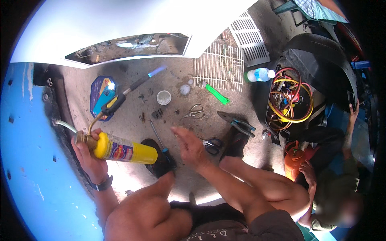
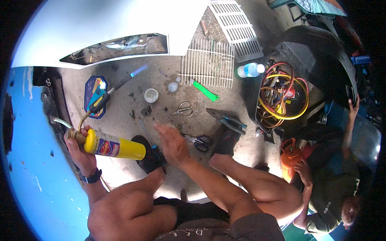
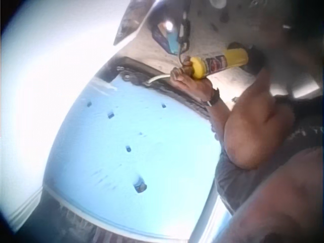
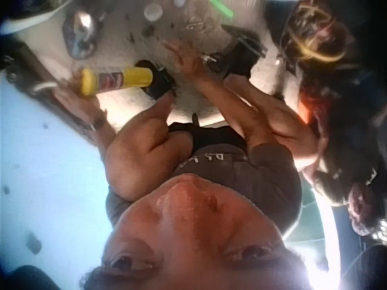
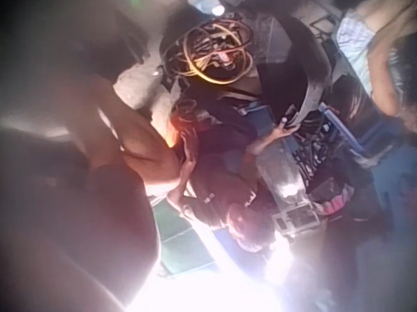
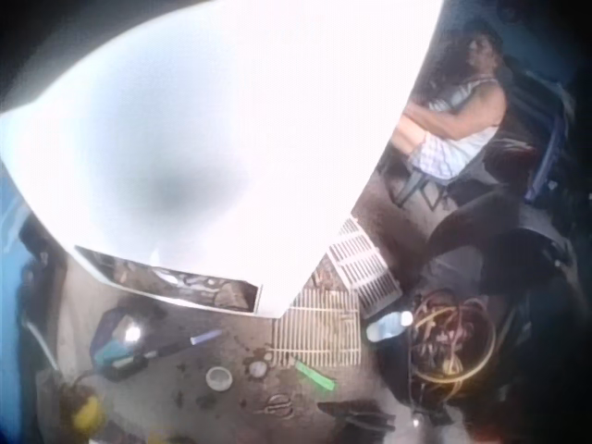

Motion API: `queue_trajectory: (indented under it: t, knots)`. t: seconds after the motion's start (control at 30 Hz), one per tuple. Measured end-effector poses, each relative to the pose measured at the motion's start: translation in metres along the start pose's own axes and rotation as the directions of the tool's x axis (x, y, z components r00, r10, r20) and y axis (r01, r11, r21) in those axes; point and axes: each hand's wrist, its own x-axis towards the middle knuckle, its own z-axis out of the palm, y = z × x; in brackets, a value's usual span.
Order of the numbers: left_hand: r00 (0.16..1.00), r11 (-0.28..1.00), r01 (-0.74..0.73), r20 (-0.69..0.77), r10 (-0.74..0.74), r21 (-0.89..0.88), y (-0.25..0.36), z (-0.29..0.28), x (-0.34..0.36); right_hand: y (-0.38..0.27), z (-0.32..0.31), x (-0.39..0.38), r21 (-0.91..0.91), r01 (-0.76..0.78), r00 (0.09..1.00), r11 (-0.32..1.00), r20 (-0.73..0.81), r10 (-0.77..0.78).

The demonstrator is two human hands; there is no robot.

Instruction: The person uses a blowtorch to heat a copper pipe and applies a brazing rod to join or seal a connection inside the lower service area of an appliance.

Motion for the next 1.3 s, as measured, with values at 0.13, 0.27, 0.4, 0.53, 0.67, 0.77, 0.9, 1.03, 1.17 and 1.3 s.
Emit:
queue_trajectory:
  t: [0.13,0.27,0.4,0.53,0.67,0.77,0.9,1.03,1.17,1.3]
  knots:
    - [0.983,0.984,0.105,0.164,-0.081,-0.144,0.009,-0.003,-0.018,-0.008,0.023,-0.02,0.169,0.121,0.984,0.978,0.112,-0.141]
    - [0.971,0.976,0.148,0.211,-0.112,-0.159,0.024,0.018,-0.036,-0.039,0.037,-0.017,0.248,0.123,0.962,0.961,0.21,-0.177]
    - [0.969,0.987,0.118,0.23,-0.09,-0.109,0.027,0.026,-0.055,-0.043,0.055,-0.02,0.278,0.181,0.935,0.943,0.247,-0.252]
    - [0.959,0.985,0.158,0.246,-0.138,-0.066,0.033,0.029,-0.069,-0.043,0.056,-0.031,0.279,0.156,0.938,0.948,0.257,-0.23]
    - [0.958,0.979,0.183,0.238,-0.159,-0.084,0.036,0.032,-0.085,-0.042,0.043,-0.041,0.287,0.153,0.936,0.946,0.266,-0.232]
    - [0.949,0.98,0.184,0.275,-0.156,-0.079,0.037,0.032,-0.089,-0.039,0.042,-0.045,0.304,0.165,0.943,0.938,0.23,-0.24]
    - [0.945,0.977,0.203,0.273,-0.18,-0.06,0.04,0.04,-0.089,-0.036,0.038,-0.045,0.343,0.148,0.946,0.928,0.224,-0.234]
    - [0.952,0.979,0.197,0.245,-0.181,-0.045,0.037,0.045,-0.087,-0.03,0.039,-0.044,0.353,0.146,0.946,0.924,0.222,-0.234]
    - [0.964,0.986,0.166,0.212,-0.161,-0.005,0.031,0.049,-0.083,-0.029,0.039,-0.042,0.35,0.142,0.954,0.926,0.202,-0.223]
    - [0.988,0.991,0.1,0.107,-0.109,0.091,0.025,0.059,-0.073,-0.028,0.045,-0.036,0.355,0.127,0.957,0.926,0.2,-0.208]
